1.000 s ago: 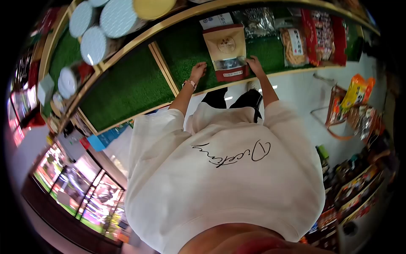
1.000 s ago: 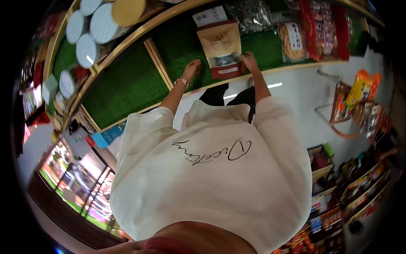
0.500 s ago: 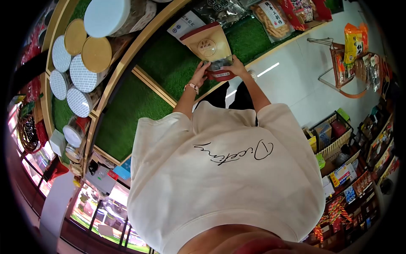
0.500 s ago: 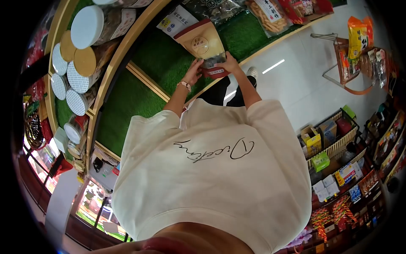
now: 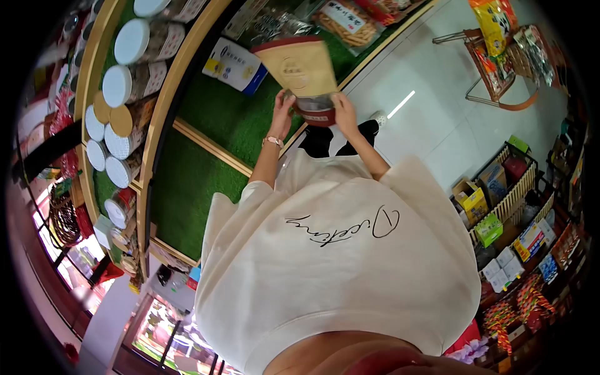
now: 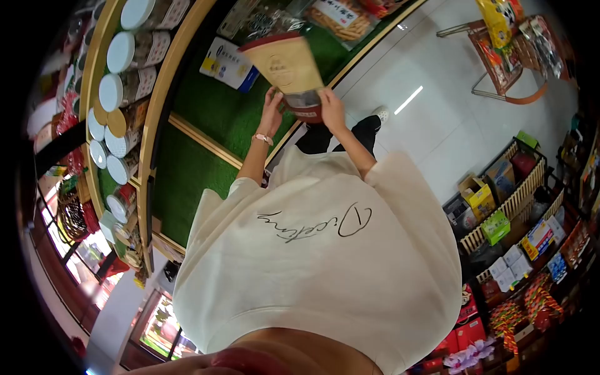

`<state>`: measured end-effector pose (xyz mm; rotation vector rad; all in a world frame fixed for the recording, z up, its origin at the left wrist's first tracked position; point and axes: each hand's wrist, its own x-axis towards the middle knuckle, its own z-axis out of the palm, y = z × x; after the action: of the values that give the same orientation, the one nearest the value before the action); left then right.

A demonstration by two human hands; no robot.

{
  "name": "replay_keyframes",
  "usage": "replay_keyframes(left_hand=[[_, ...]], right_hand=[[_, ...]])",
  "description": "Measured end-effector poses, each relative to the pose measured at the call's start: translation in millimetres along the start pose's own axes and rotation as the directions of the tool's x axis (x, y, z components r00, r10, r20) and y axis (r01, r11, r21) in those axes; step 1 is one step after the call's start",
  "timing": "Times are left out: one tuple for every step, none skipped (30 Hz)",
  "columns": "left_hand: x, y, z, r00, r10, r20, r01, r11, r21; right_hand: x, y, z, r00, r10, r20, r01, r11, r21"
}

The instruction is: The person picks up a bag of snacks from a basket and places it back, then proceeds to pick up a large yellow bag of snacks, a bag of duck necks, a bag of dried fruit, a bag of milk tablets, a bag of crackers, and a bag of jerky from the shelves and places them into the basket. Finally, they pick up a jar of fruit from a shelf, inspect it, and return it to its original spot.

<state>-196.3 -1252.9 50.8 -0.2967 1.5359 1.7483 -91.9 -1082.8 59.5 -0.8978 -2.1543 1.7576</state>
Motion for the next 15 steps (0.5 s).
replay_keyframes(left_hand=[[-5.3,10.5,21.4,0.997,0.036,0.072,-0.039,0.999,0.032],[-13.5,19.4,42.1,0.987,0.061,0.147,-0.071,0.995,0.065],[-23.6,29.7,68.3,0.971,0.061,0.233,-0.089,0.990,0.112],[-31.7,39.7,98.8,0.944,0.058,0.324,-0.113,0.982,0.153],[-34.0,43.9,126.9,0.908,0.053,0.416,-0.143,0.972,0.188],[-30.6,38.6,146.2,0.888,-0.092,0.450,-0.042,0.959,0.280],[-34.2,35.0,176.2,0.850,-0.150,0.505,-0.029,0.944,0.329],[-40.6,31.1,205.4,0.818,-0.193,0.542,-0.007,0.938,0.346],[-53.4,34.9,237.3,0.782,-0.236,0.577,0.014,0.932,0.363],[-63.1,36.2,265.8,0.764,-0.281,0.580,0.032,0.916,0.401],[-64.9,27.3,290.1,0.769,-0.260,0.584,0.000,0.914,0.406],[-70.2,23.3,315.5,0.768,-0.240,0.593,-0.030,0.913,0.408],[-75.1,17.8,339.7,0.768,-0.224,0.599,-0.054,0.910,0.410],[-75.0,5.5,359.1,0.763,-0.211,0.611,-0.022,0.936,0.351],[-74.9,-0.3,377.0,0.760,-0.212,0.615,-0.042,0.928,0.371]], right_hand=[[-3.8,-7.0,-24.9,0.998,0.000,-0.062,0.006,0.996,0.085],[-9.2,-13.9,-52.3,0.994,0.093,-0.061,-0.078,0.974,0.214],[-15.2,-21.7,-83.7,0.982,0.181,-0.052,-0.153,0.928,0.340],[-20.9,-20.9,-112.7,0.971,0.234,-0.056,-0.189,0.885,0.426],[-27.8,-38.9,-142.0,0.952,0.289,-0.097,-0.203,0.840,0.504],[-30.8,-19.6,-163.5,0.956,0.244,-0.160,-0.157,0.892,0.423],[-34.8,-7.4,-187.5,0.955,0.199,-0.220,-0.118,0.935,0.334],[-39.7,5.2,-212.3,0.939,0.209,-0.273,-0.104,0.929,0.354],[-45.0,8.8,-235.6,0.920,0.220,-0.324,-0.090,0.924,0.372],[-48.7,9.7,-257.0,0.899,0.230,-0.374,-0.073,0.919,0.388],[-51.6,9.6,-280.1,0.888,0.237,-0.395,-0.067,0.915,0.398],[-55.3,3.5,-305.8,0.877,0.246,-0.412,-0.064,0.911,0.408],[-60.3,0.1,-330.1,0.867,0.262,-0.425,-0.067,0.905,0.420],[-63.9,2.5,-352.8,0.864,0.268,-0.426,-0.066,0.900,0.431],[-66.7,-0.4,-370.2,0.844,0.269,-0.465,-0.032,0.890,0.456]])
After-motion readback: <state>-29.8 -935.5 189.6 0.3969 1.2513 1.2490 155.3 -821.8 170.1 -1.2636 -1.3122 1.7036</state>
